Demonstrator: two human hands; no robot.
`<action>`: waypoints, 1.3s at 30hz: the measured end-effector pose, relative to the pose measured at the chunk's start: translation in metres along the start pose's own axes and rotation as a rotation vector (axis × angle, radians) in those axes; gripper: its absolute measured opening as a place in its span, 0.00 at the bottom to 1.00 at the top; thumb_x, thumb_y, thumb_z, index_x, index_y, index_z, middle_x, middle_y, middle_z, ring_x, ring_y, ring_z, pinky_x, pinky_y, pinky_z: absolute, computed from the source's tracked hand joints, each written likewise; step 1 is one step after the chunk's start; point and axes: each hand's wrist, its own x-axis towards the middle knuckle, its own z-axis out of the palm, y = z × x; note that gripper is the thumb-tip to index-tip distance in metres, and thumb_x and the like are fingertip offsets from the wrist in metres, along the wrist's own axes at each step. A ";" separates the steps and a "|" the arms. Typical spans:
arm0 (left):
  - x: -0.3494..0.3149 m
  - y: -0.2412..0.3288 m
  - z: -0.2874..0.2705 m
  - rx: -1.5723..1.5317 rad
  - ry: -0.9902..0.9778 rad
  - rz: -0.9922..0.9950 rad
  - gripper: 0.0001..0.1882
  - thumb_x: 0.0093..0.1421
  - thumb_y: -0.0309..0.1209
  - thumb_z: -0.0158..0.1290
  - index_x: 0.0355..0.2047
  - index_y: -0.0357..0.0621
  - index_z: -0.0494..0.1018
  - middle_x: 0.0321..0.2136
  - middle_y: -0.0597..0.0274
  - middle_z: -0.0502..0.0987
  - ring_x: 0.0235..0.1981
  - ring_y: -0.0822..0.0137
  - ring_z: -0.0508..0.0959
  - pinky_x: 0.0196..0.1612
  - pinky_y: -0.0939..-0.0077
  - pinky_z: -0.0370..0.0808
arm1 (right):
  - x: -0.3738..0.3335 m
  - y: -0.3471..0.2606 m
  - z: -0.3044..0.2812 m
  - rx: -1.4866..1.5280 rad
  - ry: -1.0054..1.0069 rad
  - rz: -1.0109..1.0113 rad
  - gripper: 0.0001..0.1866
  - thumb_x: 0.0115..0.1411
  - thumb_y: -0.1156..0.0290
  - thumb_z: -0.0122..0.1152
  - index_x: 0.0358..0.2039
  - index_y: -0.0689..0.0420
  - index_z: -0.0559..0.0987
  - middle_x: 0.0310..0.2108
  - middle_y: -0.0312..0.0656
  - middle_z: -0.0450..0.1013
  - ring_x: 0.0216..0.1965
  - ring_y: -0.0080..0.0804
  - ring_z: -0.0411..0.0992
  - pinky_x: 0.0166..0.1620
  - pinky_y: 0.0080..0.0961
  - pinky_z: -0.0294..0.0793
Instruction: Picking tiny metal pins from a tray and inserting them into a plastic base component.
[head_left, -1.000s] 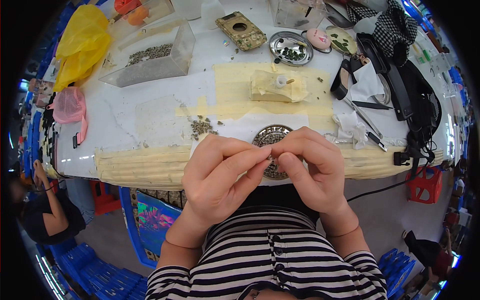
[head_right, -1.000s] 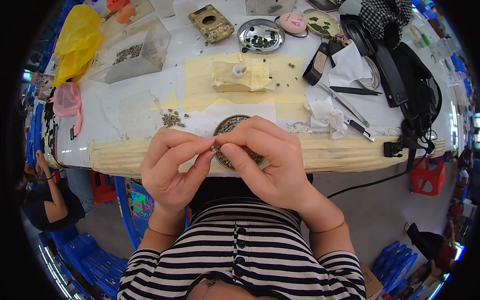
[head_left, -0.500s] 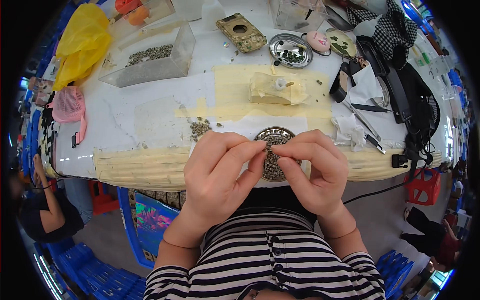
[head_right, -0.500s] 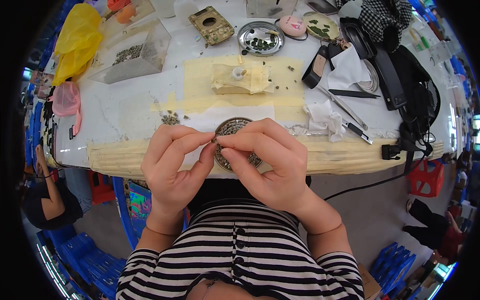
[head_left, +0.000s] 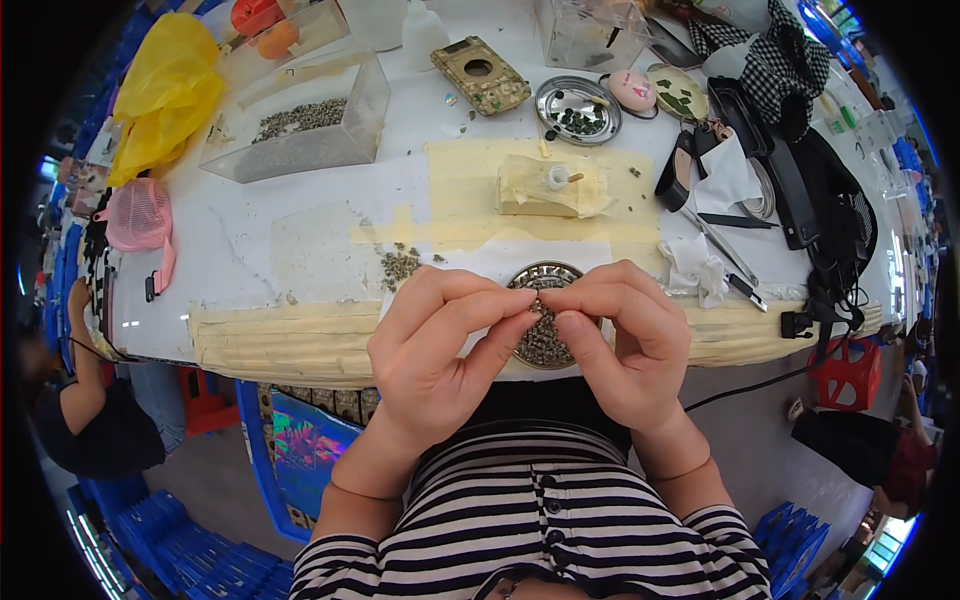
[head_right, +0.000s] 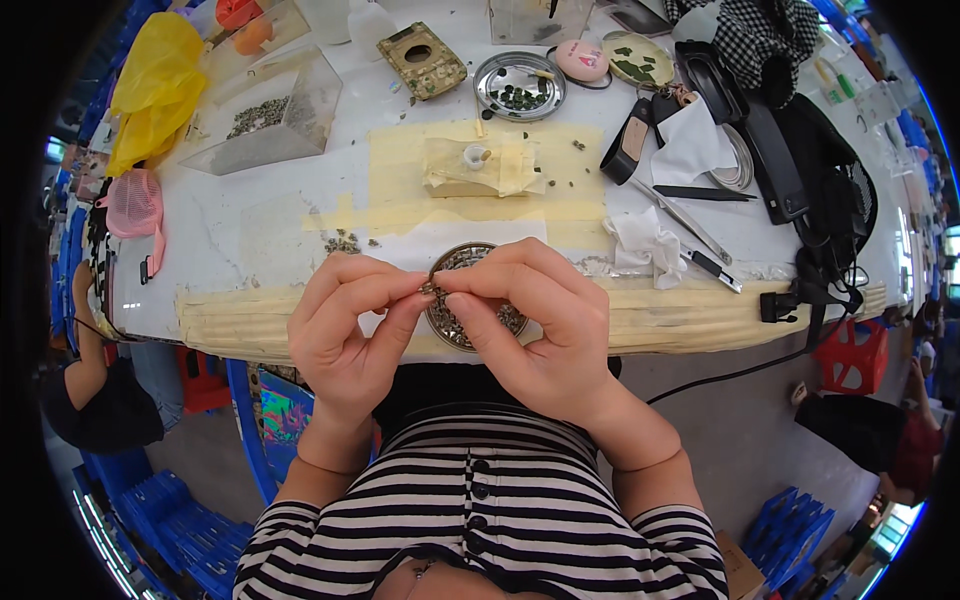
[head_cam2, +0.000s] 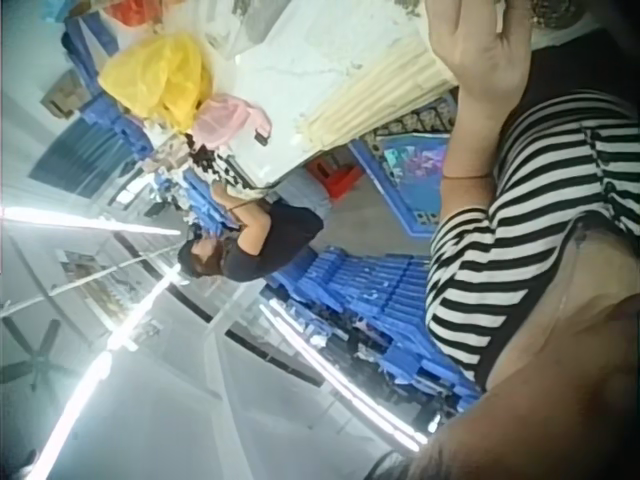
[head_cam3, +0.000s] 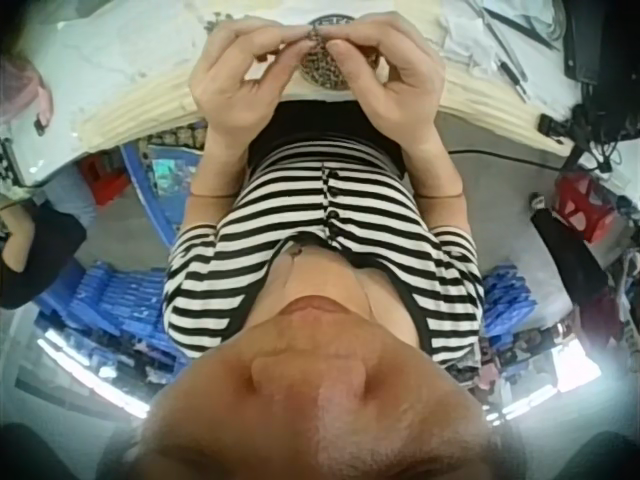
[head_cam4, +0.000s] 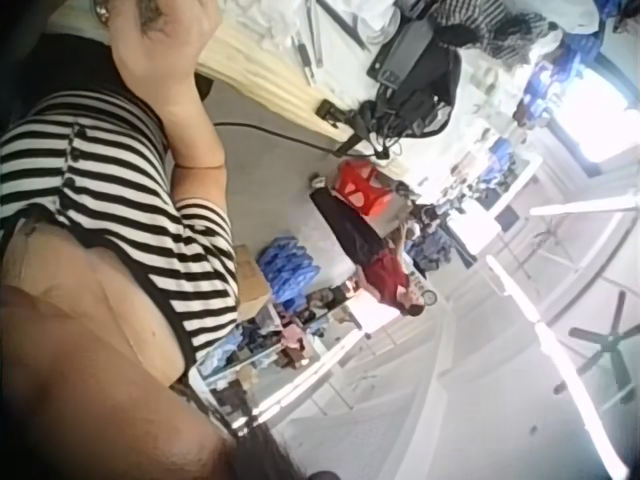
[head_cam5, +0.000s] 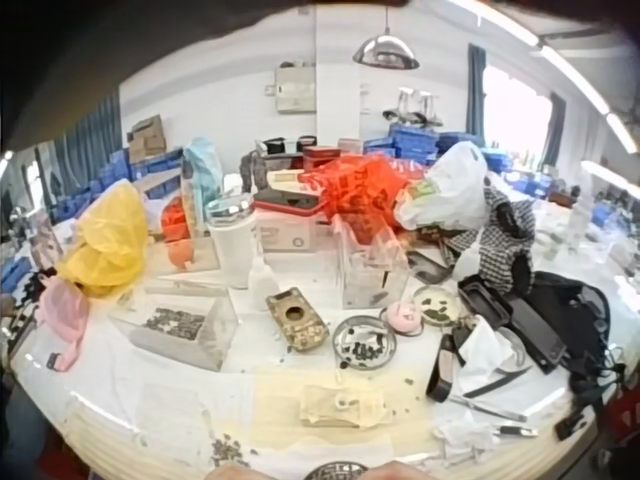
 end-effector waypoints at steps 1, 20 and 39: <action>0.000 0.000 0.000 -0.009 0.001 -0.005 0.13 0.46 0.19 0.66 0.34 0.39 0.81 0.28 0.61 0.78 0.27 0.66 0.76 0.29 0.76 0.71 | 0.000 0.000 0.000 0.003 0.000 0.003 0.08 0.54 0.82 0.65 0.37 0.63 0.83 0.30 0.41 0.75 0.27 0.25 0.74 0.30 0.18 0.73; 0.001 -0.009 0.001 0.025 -0.001 0.130 0.09 0.51 0.18 0.64 0.34 0.36 0.80 0.30 0.59 0.78 0.29 0.67 0.75 0.31 0.79 0.71 | 0.003 0.001 0.001 0.125 0.001 0.105 0.07 0.55 0.82 0.64 0.36 0.63 0.82 0.31 0.41 0.76 0.27 0.23 0.74 0.31 0.18 0.73; 0.006 -0.008 0.004 -0.027 -0.001 0.131 0.13 0.48 0.19 0.65 0.35 0.41 0.81 0.28 0.63 0.78 0.27 0.67 0.75 0.28 0.77 0.70 | 0.004 0.000 -0.001 0.409 -0.087 0.312 0.06 0.58 0.81 0.62 0.37 0.65 0.81 0.33 0.42 0.74 0.30 0.22 0.74 0.34 0.16 0.74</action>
